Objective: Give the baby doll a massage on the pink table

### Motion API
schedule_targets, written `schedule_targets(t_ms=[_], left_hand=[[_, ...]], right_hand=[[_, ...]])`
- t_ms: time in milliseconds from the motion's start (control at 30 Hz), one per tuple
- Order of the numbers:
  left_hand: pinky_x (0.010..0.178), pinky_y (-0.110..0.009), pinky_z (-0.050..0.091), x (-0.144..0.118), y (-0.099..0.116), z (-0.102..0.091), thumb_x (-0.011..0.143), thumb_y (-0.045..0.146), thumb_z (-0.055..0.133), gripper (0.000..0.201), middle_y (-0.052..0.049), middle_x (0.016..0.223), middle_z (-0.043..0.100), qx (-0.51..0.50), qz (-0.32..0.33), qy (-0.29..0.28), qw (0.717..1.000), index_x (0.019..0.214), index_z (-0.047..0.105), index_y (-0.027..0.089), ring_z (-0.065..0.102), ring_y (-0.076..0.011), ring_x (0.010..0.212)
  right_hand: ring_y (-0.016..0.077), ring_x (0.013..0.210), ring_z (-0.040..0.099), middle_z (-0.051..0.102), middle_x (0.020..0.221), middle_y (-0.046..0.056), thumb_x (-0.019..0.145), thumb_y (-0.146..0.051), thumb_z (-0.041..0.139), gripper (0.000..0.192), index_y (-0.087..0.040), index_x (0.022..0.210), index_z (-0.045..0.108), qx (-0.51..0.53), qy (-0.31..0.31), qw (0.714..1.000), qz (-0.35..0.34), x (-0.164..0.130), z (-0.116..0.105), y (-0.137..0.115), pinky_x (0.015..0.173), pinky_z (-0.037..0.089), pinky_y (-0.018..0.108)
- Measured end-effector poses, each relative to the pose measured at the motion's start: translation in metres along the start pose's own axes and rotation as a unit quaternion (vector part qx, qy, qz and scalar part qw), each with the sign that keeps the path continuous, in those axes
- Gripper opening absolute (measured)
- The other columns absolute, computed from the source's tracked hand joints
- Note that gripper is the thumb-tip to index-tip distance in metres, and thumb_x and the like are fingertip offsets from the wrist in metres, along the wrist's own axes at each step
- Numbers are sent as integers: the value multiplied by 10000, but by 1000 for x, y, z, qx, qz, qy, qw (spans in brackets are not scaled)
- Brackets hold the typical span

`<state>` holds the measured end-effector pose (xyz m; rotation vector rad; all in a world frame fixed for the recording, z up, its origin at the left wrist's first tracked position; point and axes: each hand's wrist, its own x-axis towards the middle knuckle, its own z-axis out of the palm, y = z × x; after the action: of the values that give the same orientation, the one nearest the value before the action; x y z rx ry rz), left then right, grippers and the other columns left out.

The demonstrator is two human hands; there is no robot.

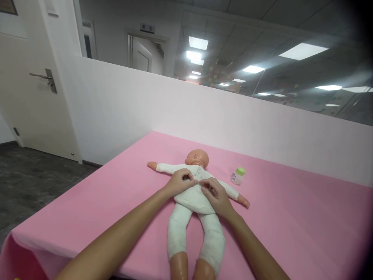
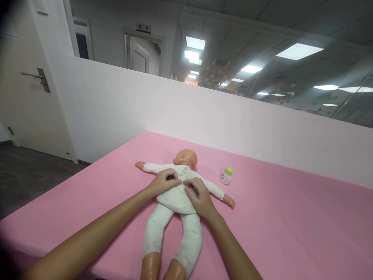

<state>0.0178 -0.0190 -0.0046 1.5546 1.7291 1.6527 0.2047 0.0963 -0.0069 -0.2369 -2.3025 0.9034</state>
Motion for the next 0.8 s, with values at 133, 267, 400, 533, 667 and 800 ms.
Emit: schedule_targets(t_ms=[133, 267, 400, 533, 667, 800], left_hand=[[688, -307, 438, 0, 1, 0, 807, 409, 777, 292, -5, 770, 611, 4, 1, 0, 1000, 723, 619, 178, 557, -165, 751], [699, -313, 447, -1, 2, -1, 824, 412, 757, 284, -14, 783, 622, 3, 4, -2, 1000, 731, 623, 179, 564, -172, 764], [705, -321, 455, -2, 2, -1, 833, 420, 742, 282, -22, 792, 623, -2, -4, 0, 1000, 743, 624, 180, 567, -181, 773], [699, -317, 440, -1, 1, -2, 837, 414, 733, 277, -14, 792, 614, 1, -3, -4, 1000, 739, 619, 182, 547, -171, 756], [689, -320, 417, -1, 1, -2, 845, 396, 712, 257, -21, 794, 611, 5, 5, -5, 1000, 743, 612, 183, 520, -169, 738], [711, -322, 420, -1, 0, -1, 851, 375, 701, 242, -16, 792, 608, -1, 10, -4, 1000, 741, 606, 181, 533, -172, 754]], right_hand=[[265, 1025, 610, 679, 1058, 60, 994, -351, 565, 206, -294, 1148, 689, -7, -4, 1000, -4, 0, -1, 1, 900, 513, 431], [259, 1021, 620, 673, 1064, 59, 994, -358, 574, 222, -301, 1177, 686, -1, -3, 1000, 1, -1, -1, 2, 891, 524, 423], [254, 990, 630, 676, 1057, 57, 995, -360, 574, 234, -307, 1193, 686, 7, 5, 1000, -1, -1, 0, 3, 873, 533, 419], [252, 979, 633, 680, 1055, 59, 996, -359, 573, 240, -305, 1201, 685, 2, 4, 1000, -2, -1, 0, 4, 872, 534, 423], [261, 1018, 629, 690, 1056, 63, 996, -349, 570, 209, -293, 1144, 708, -1, 0, 1000, -7, -1, -1, 3, 887, 531, 428], [263, 1044, 627, 698, 1040, 54, 994, -344, 572, 170, -293, 1058, 721, 4, -2, 1000, -9, 0, -1, 1, 936, 519, 440]])
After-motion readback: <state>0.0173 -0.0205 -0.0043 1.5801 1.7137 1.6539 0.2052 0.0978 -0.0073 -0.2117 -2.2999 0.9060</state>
